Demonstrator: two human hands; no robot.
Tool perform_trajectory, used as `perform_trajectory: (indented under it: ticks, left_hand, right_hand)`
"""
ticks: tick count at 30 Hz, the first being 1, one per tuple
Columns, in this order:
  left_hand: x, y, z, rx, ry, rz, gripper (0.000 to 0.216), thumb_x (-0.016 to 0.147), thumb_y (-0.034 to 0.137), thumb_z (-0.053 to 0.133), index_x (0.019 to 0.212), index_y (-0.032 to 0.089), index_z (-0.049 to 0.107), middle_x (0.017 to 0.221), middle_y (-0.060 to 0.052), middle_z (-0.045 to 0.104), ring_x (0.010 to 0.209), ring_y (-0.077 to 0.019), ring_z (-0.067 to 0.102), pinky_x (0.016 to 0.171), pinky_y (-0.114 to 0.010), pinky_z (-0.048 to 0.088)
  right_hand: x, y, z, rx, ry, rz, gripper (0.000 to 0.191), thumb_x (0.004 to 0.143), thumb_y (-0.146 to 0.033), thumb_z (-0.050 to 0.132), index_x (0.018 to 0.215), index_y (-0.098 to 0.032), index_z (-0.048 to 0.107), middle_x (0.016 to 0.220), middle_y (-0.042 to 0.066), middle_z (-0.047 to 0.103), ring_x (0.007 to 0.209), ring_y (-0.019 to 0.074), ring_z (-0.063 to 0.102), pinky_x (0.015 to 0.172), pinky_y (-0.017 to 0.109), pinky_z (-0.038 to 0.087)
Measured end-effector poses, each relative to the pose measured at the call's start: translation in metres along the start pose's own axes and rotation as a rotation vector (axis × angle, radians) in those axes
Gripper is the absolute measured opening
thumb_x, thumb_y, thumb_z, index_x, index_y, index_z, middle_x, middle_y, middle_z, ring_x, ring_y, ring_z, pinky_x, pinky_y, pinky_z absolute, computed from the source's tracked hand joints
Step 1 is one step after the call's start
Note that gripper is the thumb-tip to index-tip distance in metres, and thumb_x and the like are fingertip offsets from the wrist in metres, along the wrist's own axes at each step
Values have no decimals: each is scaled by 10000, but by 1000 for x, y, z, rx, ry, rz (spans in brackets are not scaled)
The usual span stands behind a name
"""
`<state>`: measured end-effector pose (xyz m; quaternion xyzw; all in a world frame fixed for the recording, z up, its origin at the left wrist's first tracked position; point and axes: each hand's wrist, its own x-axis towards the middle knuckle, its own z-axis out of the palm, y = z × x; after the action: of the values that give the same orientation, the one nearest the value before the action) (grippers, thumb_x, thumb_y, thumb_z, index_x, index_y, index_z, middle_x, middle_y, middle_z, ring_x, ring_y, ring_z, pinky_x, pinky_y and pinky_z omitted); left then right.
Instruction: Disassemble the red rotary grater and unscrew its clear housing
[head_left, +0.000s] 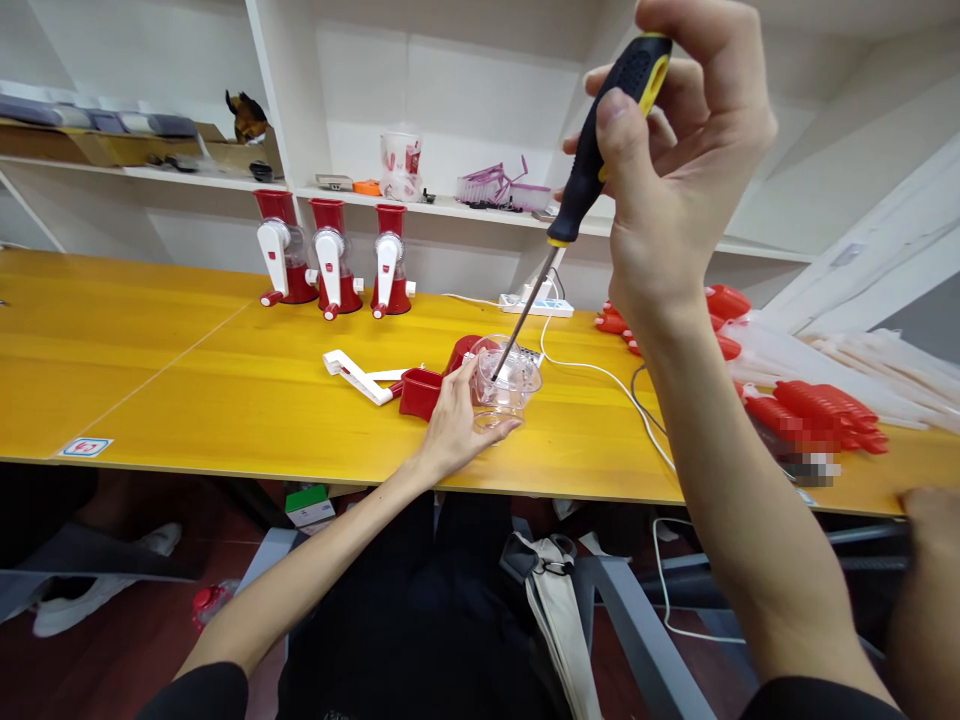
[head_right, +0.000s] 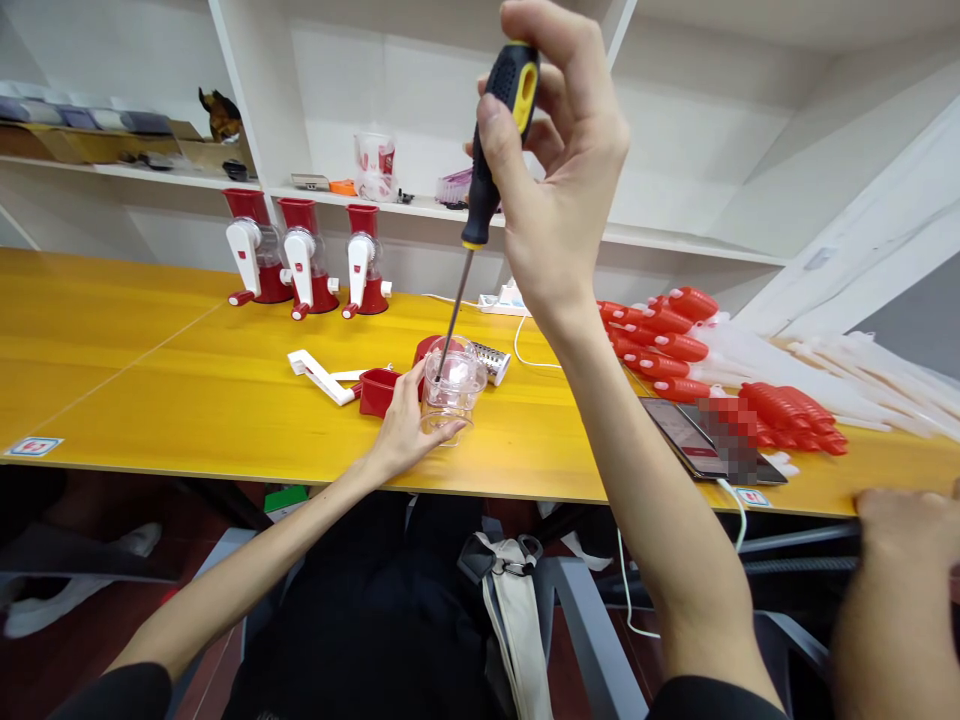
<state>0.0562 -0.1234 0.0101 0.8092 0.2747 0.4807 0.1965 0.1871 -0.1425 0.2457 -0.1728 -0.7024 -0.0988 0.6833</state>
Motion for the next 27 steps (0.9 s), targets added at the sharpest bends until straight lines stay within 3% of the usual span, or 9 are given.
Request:
perform_trajectory:
  ticks: [9, 18, 22, 27]
  left_hand:
    - [0, 1, 0, -6, 0, -5, 1046, 786, 743, 646, 1557, 232, 160, 1538, -186, 381, 1413, -334, 407, 1154, -550, 404]
    - [0, 0, 0, 5, 0, -5, 1042, 788, 736, 650, 1556, 241, 148, 1527, -186, 381, 1411, -339, 410, 1150, -562, 406]
    - [-1, -1, 2, 16, 9, 11, 1051, 784, 748, 644, 1555, 244, 137, 1515, -194, 394, 1402, -347, 423, 1136, -567, 420]
    - [-1, 0, 2, 22, 11, 20, 1048, 789, 768, 617, 1550, 226, 143, 1508, -200, 401, 1399, -348, 428, 1133, -560, 426]
  right_hand:
    - [-4, 6, 0, -32, 12, 6, 250, 876, -310, 608, 1114, -236, 587, 994, 24, 646, 940, 123, 641, 782, 304, 579]
    - [-8, 3, -3, -43, 30, 64, 253, 881, -324, 618, 1116, -239, 576, 1116, 40, 638, 993, 112, 640, 771, 274, 607]
    - [-8, 3, -5, 4, -5, 77, 257, 896, -342, 607, 1140, -267, 580, 1239, 28, 586, 1086, 135, 633, 671, 234, 618]
    - [-7, 7, -6, -23, 41, 163, 234, 863, -339, 639, 1088, -299, 587, 1213, -1, 616, 1026, 116, 628, 639, 217, 610]
